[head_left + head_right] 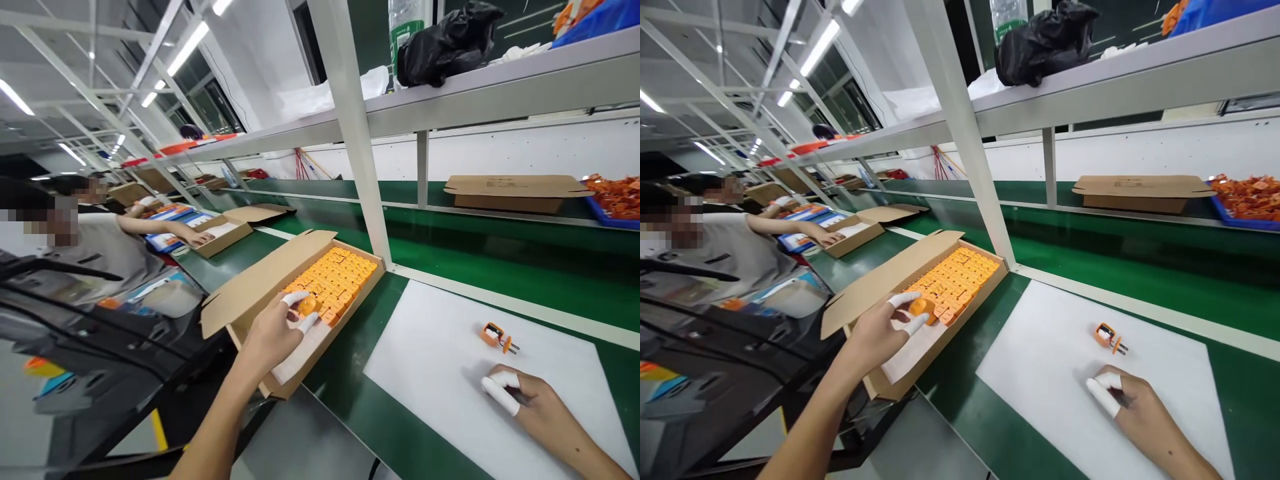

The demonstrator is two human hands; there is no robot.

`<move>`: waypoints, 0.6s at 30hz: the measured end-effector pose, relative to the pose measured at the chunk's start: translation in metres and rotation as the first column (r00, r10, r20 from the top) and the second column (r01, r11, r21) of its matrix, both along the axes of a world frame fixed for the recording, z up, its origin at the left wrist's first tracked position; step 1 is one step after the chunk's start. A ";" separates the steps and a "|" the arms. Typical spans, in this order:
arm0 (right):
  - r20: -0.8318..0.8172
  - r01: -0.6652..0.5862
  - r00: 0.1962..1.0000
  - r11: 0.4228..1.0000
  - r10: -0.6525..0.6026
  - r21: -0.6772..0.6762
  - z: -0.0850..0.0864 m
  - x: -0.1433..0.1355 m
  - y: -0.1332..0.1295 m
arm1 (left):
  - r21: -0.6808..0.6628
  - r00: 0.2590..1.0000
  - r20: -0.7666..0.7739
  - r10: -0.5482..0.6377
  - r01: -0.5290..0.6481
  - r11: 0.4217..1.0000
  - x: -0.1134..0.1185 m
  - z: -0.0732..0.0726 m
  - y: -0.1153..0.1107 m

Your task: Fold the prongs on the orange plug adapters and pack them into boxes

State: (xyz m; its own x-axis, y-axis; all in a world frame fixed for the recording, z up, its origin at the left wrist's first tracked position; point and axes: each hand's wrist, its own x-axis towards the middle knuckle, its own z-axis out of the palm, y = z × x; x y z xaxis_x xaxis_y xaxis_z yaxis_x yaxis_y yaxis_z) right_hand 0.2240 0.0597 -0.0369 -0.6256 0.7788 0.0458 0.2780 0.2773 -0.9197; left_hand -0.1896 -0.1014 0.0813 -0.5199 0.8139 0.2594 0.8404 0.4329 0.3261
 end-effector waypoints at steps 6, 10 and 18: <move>0.086 -0.084 0.993 0.996 0.081 0.029 -0.009 0.006 0.004 | -0.139 0.957 -0.176 -0.231 0.209 0.968 -0.050 -0.059 -0.015; 0.137 -0.157 0.981 0.977 0.137 0.142 -0.009 0.011 0.009 | -0.105 0.922 -0.269 -0.277 0.257 0.961 -0.062 -0.078 -0.007; 0.105 -0.188 0.980 0.963 0.171 0.194 -0.018 0.010 0.007 | -0.118 0.893 -0.327 -0.308 0.284 0.951 -0.063 -0.073 -0.008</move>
State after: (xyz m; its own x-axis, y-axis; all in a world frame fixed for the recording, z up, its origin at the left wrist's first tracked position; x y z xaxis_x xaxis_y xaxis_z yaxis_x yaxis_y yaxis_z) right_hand 0.2345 0.0670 -0.0551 -0.7627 0.6336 0.1298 0.2827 0.5070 -0.8142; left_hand -0.2527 -0.1089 0.0081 -0.1428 0.9376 0.3171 0.9873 0.1573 -0.0206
